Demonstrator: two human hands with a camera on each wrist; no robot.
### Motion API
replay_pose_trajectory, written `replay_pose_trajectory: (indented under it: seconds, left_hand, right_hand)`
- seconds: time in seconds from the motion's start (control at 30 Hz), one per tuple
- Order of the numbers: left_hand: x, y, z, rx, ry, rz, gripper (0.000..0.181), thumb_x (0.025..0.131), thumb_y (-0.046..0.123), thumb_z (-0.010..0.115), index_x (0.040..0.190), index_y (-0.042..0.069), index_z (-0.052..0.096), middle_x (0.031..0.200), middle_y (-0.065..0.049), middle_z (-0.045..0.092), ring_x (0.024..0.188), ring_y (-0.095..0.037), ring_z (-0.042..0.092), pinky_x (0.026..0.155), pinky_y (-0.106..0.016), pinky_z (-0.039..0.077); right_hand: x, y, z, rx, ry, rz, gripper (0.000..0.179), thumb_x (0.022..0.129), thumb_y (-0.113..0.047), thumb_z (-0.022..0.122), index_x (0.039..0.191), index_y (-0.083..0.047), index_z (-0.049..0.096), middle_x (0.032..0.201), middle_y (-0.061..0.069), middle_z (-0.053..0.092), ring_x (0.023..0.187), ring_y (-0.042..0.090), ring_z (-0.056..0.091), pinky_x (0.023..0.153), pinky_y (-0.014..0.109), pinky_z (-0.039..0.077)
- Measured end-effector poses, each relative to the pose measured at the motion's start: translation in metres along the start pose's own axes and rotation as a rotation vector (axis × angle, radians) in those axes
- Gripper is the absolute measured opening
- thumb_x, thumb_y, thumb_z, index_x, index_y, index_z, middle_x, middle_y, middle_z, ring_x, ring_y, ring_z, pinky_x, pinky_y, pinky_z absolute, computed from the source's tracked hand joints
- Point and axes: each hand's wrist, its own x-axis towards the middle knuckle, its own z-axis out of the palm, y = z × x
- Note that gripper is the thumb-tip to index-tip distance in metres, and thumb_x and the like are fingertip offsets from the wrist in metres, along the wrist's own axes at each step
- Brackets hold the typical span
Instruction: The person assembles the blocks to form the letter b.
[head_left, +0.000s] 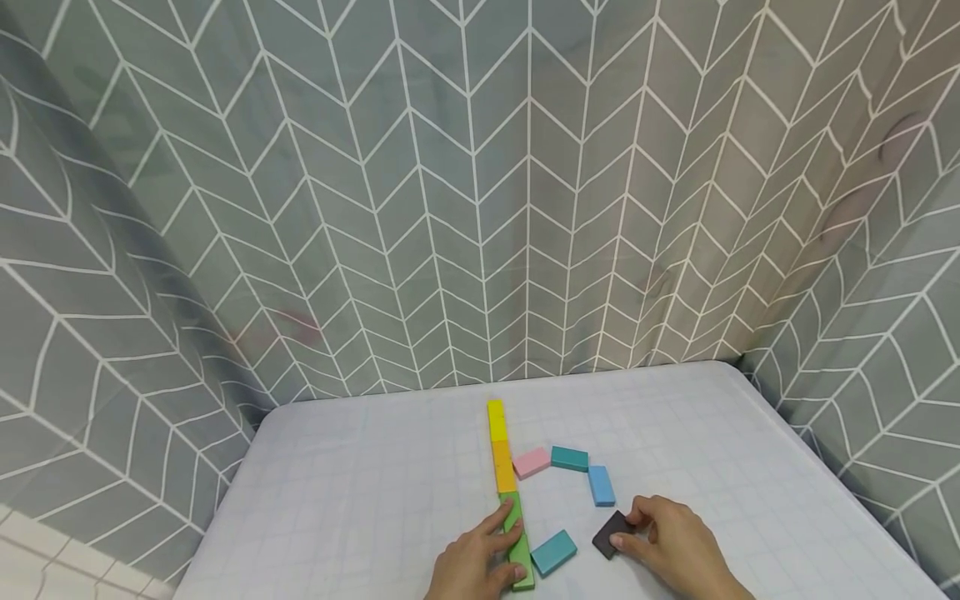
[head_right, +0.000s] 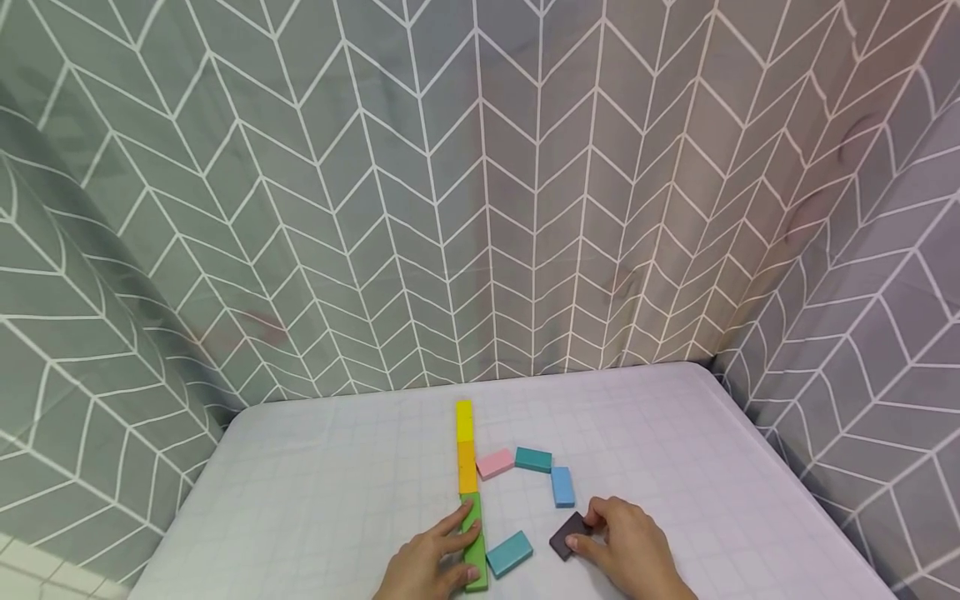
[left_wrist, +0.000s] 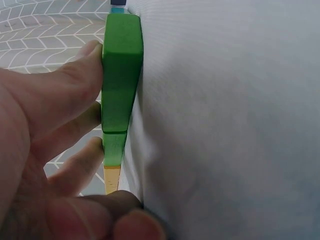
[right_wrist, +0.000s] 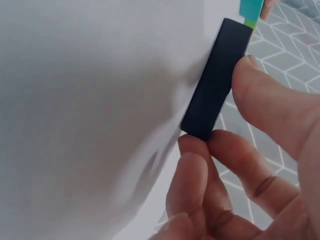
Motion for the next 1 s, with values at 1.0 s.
replay_pose_trajectory:
  seconds: [1.0]
  left_hand:
    - [-0.001,0.003,-0.001,0.006,0.007,0.004,0.059,0.086,0.044,0.085,0.141,0.032,0.069,0.165,0.007,0.049,0.138,-0.03,0.063,0.096,-0.062,0.059]
  right_hand:
    - [0.008,-0.025,0.017,-0.142,0.081,-0.118,0.032,0.077,-0.045,0.094,0.083,-0.023,0.071,0.077,-0.012,0.057,0.075,0.008,0.047,0.062,0.028,0.045]
